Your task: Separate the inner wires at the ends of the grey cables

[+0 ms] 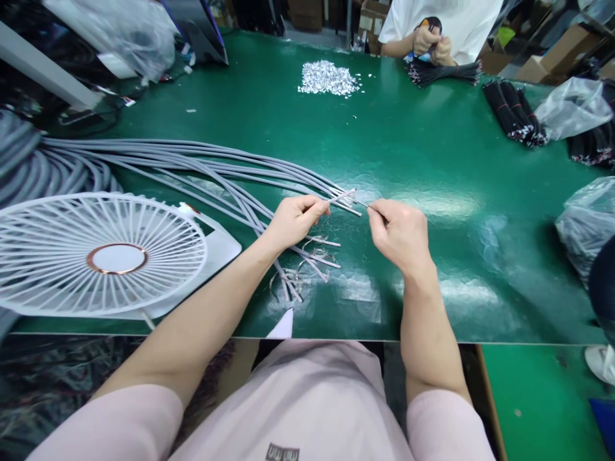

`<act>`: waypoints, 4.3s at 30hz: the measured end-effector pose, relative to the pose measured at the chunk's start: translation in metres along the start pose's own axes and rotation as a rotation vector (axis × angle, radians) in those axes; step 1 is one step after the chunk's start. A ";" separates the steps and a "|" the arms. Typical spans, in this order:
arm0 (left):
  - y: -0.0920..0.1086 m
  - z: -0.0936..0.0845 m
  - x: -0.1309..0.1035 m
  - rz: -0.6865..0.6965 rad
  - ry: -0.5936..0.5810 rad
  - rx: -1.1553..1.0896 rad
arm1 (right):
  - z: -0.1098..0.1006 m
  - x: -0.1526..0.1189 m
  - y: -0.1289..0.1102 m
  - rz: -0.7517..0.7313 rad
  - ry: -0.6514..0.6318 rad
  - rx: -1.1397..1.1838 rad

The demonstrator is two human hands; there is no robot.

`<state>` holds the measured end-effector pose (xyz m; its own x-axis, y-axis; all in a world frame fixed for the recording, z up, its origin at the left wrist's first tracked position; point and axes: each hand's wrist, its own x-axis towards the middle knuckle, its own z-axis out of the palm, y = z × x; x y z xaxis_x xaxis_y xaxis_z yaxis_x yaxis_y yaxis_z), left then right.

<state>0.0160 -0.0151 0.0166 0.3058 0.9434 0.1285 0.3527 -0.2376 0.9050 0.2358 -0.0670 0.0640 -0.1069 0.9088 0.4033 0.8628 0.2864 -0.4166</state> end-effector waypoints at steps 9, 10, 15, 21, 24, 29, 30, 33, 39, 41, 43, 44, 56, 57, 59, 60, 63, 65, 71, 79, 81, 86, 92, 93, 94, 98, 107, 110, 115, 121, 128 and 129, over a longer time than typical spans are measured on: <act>0.003 0.007 -0.005 0.128 0.102 0.148 | 0.002 0.001 -0.002 0.041 -0.076 -0.042; 0.004 0.007 -0.006 0.148 0.110 0.165 | 0.002 0.000 -0.002 0.045 -0.077 -0.043; 0.006 0.009 -0.006 0.204 0.144 0.298 | 0.000 0.000 0.000 0.058 -0.084 -0.052; 0.006 0.009 -0.007 0.242 0.127 0.411 | 0.003 0.001 0.000 0.043 -0.094 -0.031; 0.004 0.010 -0.007 0.252 0.109 0.401 | 0.007 0.002 -0.002 0.038 -0.093 -0.017; -0.004 0.005 -0.003 0.188 -0.047 0.247 | 0.015 0.002 -0.005 0.033 -0.091 0.018; -0.005 0.003 -0.001 0.146 -0.110 0.181 | 0.017 0.002 -0.005 0.034 -0.088 0.032; -0.004 -0.004 0.001 0.024 -0.273 0.001 | 0.023 0.003 0.001 0.048 -0.070 0.053; -0.001 -0.002 0.003 0.045 -0.219 0.135 | 0.038 0.002 -0.007 0.024 -0.032 0.088; -0.007 0.006 0.006 0.056 -0.177 0.239 | 0.034 -0.001 -0.020 -0.070 -0.089 0.193; -0.014 0.013 0.011 0.039 -0.140 0.330 | 0.025 -0.005 -0.030 -0.147 -0.122 0.301; -0.017 0.016 0.012 0.025 -0.127 0.359 | 0.019 -0.006 -0.033 -0.158 -0.110 0.332; -0.001 0.013 0.001 0.157 -0.032 0.380 | -0.014 -0.002 0.004 0.098 -0.101 -0.151; 0.000 0.014 0.001 0.170 -0.022 0.418 | -0.016 -0.003 0.004 0.101 -0.112 -0.169; -0.001 0.016 0.002 0.200 -0.005 0.479 | -0.018 -0.004 0.002 0.114 -0.139 -0.201; -0.002 0.016 0.002 0.216 0.002 0.502 | -0.019 -0.004 0.001 0.127 -0.151 -0.218; -0.004 0.017 0.002 0.261 0.024 0.554 | -0.020 -0.003 0.000 0.170 -0.187 -0.274; -0.004 0.018 0.002 0.287 0.041 0.575 | -0.019 -0.002 0.000 0.186 -0.215 -0.304; -0.005 0.017 -0.001 0.343 0.064 0.588 | -0.014 0.000 -0.003 0.185 -0.259 -0.309; -0.005 0.017 -0.001 0.365 0.072 0.612 | -0.002 0.001 -0.002 0.166 -0.239 -0.230; -0.005 0.016 -0.001 0.367 0.067 0.618 | 0.006 0.003 0.000 0.163 -0.220 -0.177; -0.007 0.017 -0.002 0.355 0.043 0.625 | 0.026 0.005 -0.004 0.167 -0.165 -0.019; -0.016 0.024 0.004 0.236 0.031 0.598 | 0.004 -0.006 -0.036 -0.112 -0.341 0.477; -0.016 0.023 0.005 0.197 0.035 0.553 | 0.000 -0.007 -0.037 -0.133 -0.341 0.487; -0.016 0.022 0.006 0.155 0.035 0.488 | -0.002 -0.007 -0.036 -0.124 -0.319 0.455; -0.014 0.014 0.004 0.049 0.023 0.181 | 0.003 -0.001 -0.017 0.072 -0.176 0.149; -0.014 0.010 0.000 0.075 0.075 -0.007 | 0.025 0.003 -0.011 0.187 -0.194 0.017; -0.012 0.010 0.000 0.081 0.091 0.013 | 0.028 0.003 -0.010 0.196 -0.183 0.034; -0.008 0.011 -0.001 0.104 0.124 0.095 | 0.029 0.004 -0.008 0.213 -0.159 0.147; -0.010 0.011 0.000 0.120 0.181 0.144 | 0.029 0.005 -0.007 0.220 -0.178 0.199; -0.012 0.011 0.001 0.135 0.200 0.149 | 0.035 0.006 -0.006 0.257 -0.194 0.227; -0.012 0.011 0.001 0.140 0.203 0.151 | 0.035 0.006 -0.006 0.264 -0.187 0.240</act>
<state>0.0221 -0.0144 0.0017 0.1825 0.9225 0.3402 0.4517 -0.3861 0.8043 0.2125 -0.0524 0.0402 -0.0042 0.9938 0.1115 0.7352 0.0786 -0.6733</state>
